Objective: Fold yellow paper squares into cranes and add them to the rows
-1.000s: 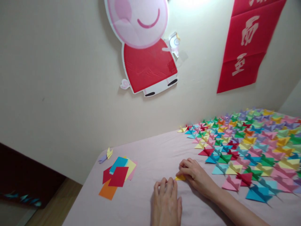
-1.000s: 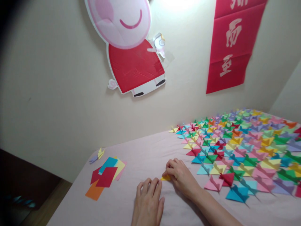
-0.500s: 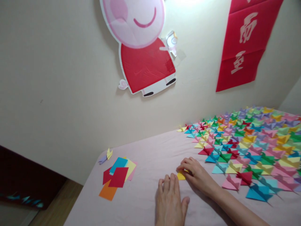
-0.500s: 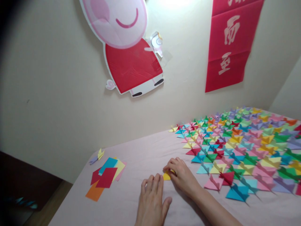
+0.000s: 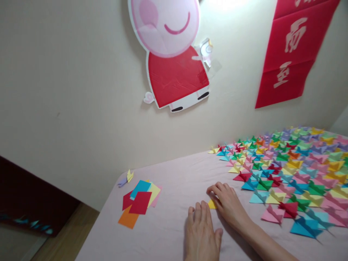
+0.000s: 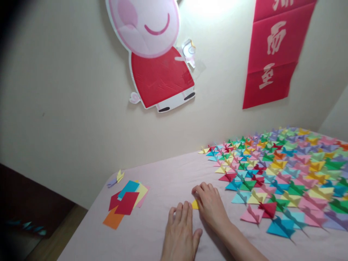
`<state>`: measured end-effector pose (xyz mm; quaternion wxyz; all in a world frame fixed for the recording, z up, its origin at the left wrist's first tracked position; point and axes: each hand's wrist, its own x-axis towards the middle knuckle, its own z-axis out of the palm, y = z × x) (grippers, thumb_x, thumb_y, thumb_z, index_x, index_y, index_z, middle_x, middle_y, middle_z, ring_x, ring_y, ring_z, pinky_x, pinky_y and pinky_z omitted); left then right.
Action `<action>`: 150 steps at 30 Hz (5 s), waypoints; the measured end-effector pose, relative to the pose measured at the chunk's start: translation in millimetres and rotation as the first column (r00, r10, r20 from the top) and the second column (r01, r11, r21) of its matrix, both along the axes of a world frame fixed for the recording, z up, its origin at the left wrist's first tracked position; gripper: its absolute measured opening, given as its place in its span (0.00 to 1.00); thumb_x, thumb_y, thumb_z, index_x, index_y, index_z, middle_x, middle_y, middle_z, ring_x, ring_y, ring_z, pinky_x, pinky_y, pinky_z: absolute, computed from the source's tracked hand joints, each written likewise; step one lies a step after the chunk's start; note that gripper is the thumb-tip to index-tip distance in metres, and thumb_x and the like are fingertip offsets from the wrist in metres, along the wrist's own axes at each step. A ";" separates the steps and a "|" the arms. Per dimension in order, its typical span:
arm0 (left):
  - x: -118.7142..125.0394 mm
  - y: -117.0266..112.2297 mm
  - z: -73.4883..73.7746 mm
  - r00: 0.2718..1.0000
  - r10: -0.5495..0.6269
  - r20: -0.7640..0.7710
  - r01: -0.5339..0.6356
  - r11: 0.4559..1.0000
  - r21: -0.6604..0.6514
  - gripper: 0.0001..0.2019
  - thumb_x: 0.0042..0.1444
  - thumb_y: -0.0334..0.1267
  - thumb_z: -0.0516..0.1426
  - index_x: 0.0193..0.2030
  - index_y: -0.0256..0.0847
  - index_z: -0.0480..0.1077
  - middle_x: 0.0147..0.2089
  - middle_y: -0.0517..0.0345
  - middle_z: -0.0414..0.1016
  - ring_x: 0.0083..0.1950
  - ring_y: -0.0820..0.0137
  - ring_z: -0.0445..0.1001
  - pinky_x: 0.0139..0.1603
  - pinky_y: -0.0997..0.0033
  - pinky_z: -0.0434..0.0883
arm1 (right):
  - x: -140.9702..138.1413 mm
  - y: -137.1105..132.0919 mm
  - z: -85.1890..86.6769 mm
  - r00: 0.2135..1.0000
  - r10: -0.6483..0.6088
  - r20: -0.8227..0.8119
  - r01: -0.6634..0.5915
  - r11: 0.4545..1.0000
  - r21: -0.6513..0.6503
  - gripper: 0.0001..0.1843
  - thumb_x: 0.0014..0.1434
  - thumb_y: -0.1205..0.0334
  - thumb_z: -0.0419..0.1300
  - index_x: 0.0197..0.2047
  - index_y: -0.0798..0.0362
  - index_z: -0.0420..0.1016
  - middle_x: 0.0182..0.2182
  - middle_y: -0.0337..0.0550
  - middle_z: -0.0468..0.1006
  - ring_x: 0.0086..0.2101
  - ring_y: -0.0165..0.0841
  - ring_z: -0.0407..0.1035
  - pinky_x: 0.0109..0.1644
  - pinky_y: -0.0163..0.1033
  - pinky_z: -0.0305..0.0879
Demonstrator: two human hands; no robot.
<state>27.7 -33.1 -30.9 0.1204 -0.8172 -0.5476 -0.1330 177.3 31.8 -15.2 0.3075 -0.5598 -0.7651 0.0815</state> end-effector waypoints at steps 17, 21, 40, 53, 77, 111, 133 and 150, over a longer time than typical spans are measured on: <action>15.7 10.4 24.4 0.997 -0.064 0.053 0.072 0.984 -0.162 0.31 0.64 0.58 0.53 0.64 0.35 0.68 0.63 0.51 0.72 0.61 0.51 0.69 0.63 0.47 0.66 | 13.5 7.7 -11.8 0.992 0.018 -0.125 -0.018 1.000 0.005 0.11 0.62 0.72 0.52 0.39 0.51 0.73 0.35 0.45 0.76 0.36 0.40 0.67 0.41 0.43 0.62; 14.1 8.7 18.8 0.996 -0.065 0.066 0.077 0.977 -0.198 0.32 0.64 0.58 0.52 0.66 0.35 0.65 0.64 0.49 0.70 0.62 0.50 0.68 0.64 0.46 0.65 | 15.7 7.0 -11.0 0.975 0.025 -0.221 -0.029 0.999 -0.014 0.11 0.60 0.73 0.51 0.40 0.50 0.72 0.34 0.45 0.76 0.37 0.40 0.68 0.42 0.43 0.64; 7.0 4.0 22.9 0.991 -0.086 0.105 0.110 0.963 -0.245 0.35 0.63 0.63 0.50 0.68 0.42 0.62 0.68 0.50 0.65 0.62 0.48 0.67 0.63 0.41 0.65 | 25.5 7.4 -6.0 0.987 0.066 -0.143 -0.080 0.992 -0.095 0.12 0.64 0.70 0.50 0.40 0.50 0.74 0.38 0.46 0.76 0.38 0.40 0.67 0.44 0.45 0.62; 8.5 0.2 16.0 0.995 -0.060 0.083 0.076 0.975 -0.207 0.35 0.65 0.62 0.46 0.67 0.37 0.63 0.69 0.52 0.62 0.65 0.49 0.65 0.64 0.42 0.65 | 24.4 3.1 -0.8 0.990 0.104 -0.091 -0.112 0.990 -0.083 0.11 0.65 0.68 0.52 0.43 0.49 0.75 0.39 0.46 0.75 0.40 0.40 0.68 0.45 0.44 0.64; 15.1 41.7 45.3 0.955 -0.037 0.294 0.107 0.968 -0.226 0.11 0.59 0.37 0.63 0.48 0.45 0.71 0.50 0.57 0.71 0.52 0.62 0.67 0.53 0.61 0.65 | 24.2 -3.8 10.8 0.954 0.110 -0.280 -0.128 0.991 -0.045 0.13 0.50 0.76 0.49 0.31 0.49 0.68 0.35 0.42 0.74 0.40 0.39 0.66 0.47 0.45 0.63; 4.7 43.1 42.5 0.862 -0.032 0.507 0.149 0.970 -0.192 0.07 0.61 0.29 0.60 0.42 0.46 0.72 0.43 0.62 0.75 0.46 0.66 0.69 0.47 0.64 0.62 | 25.4 -2.7 11.0 0.953 0.144 -0.266 -0.183 0.974 -0.130 0.09 0.56 0.69 0.55 0.37 0.47 0.74 0.39 0.44 0.76 0.42 0.42 0.67 0.47 0.48 0.63; 4.1 45.4 38.1 0.759 0.062 0.648 0.099 0.973 -0.209 0.10 0.54 0.23 0.64 0.30 0.42 0.70 0.35 0.64 0.75 0.42 0.67 0.68 0.44 0.65 0.61 | 27.1 1.3 7.5 0.916 0.191 -0.354 -0.252 0.958 -0.136 0.09 0.63 0.61 0.57 0.31 0.48 0.75 0.33 0.42 0.75 0.40 0.40 0.66 0.47 0.46 0.62; 3.5 52.8 36.6 0.702 0.134 0.699 0.123 0.945 -0.304 0.08 0.53 0.26 0.62 0.27 0.42 0.70 0.32 0.61 0.74 0.41 0.64 0.68 0.45 0.65 0.60 | 27.6 2.3 10.2 0.915 0.189 -0.357 -0.262 0.950 -0.168 0.09 0.62 0.62 0.57 0.29 0.50 0.73 0.31 0.42 0.75 0.38 0.40 0.66 0.45 0.46 0.60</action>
